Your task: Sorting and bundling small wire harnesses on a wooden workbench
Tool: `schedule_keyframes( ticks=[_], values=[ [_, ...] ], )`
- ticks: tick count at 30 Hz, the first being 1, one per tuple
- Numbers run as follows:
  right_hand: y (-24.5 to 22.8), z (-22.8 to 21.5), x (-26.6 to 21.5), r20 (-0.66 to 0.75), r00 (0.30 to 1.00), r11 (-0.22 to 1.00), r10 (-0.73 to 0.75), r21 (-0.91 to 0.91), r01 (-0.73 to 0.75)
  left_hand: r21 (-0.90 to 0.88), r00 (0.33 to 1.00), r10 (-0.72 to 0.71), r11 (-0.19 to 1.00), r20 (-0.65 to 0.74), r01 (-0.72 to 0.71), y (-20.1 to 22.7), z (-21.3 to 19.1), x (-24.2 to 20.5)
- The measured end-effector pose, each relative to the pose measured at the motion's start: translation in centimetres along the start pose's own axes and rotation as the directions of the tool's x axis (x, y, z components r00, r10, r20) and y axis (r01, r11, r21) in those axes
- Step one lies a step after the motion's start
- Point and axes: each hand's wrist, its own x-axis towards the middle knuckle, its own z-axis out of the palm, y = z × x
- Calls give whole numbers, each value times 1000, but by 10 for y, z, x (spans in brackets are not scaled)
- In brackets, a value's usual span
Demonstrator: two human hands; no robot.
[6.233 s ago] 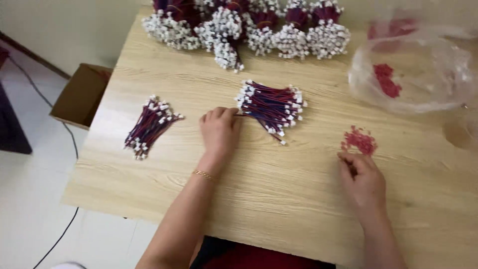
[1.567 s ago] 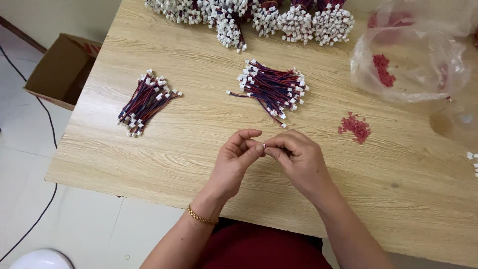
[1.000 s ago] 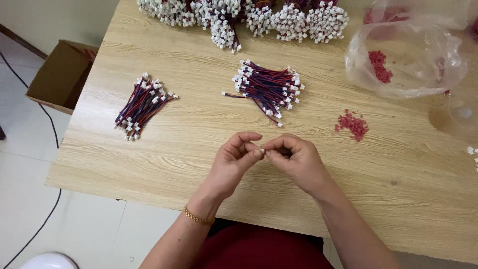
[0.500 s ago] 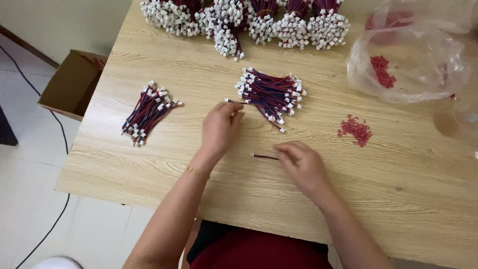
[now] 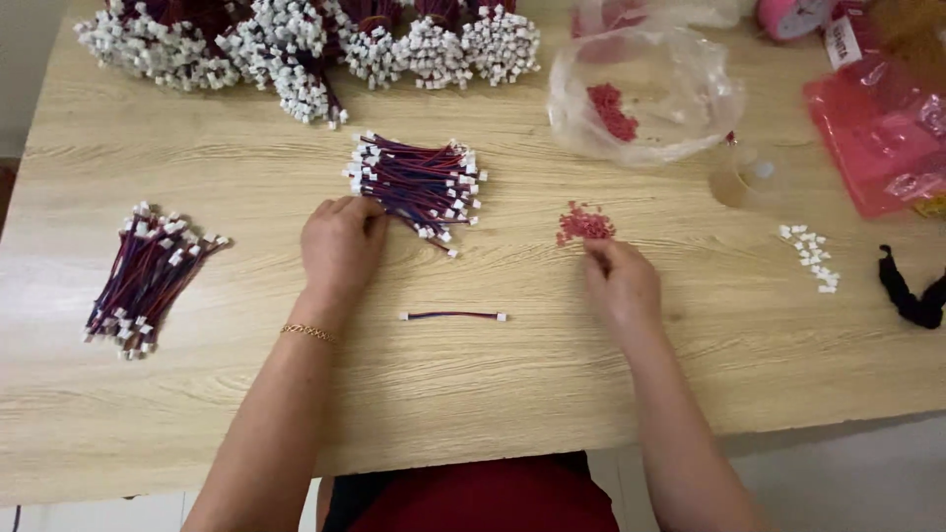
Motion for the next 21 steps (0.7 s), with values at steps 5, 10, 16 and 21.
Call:
schedule_keyframes(
  ticks=[5,10,16,21],
  values=[
    [-3,14,6,31,999,991,-25,-134,28,-124,1000,-27,992,13,28,5,-9,-2],
    [1,15,4,38,999,989,25,-144,-20,-279,991,-125,954,-53,105,27,-41,-8],
    [0,9,0,94,992,995,79,-74,-72,-501,945,-306,803,118,323,50,-76,-35],
    [-6,10,8,151,988,990,43,-141,-22,-756,804,-514,388,298,528,61,-67,-68]
  ],
)
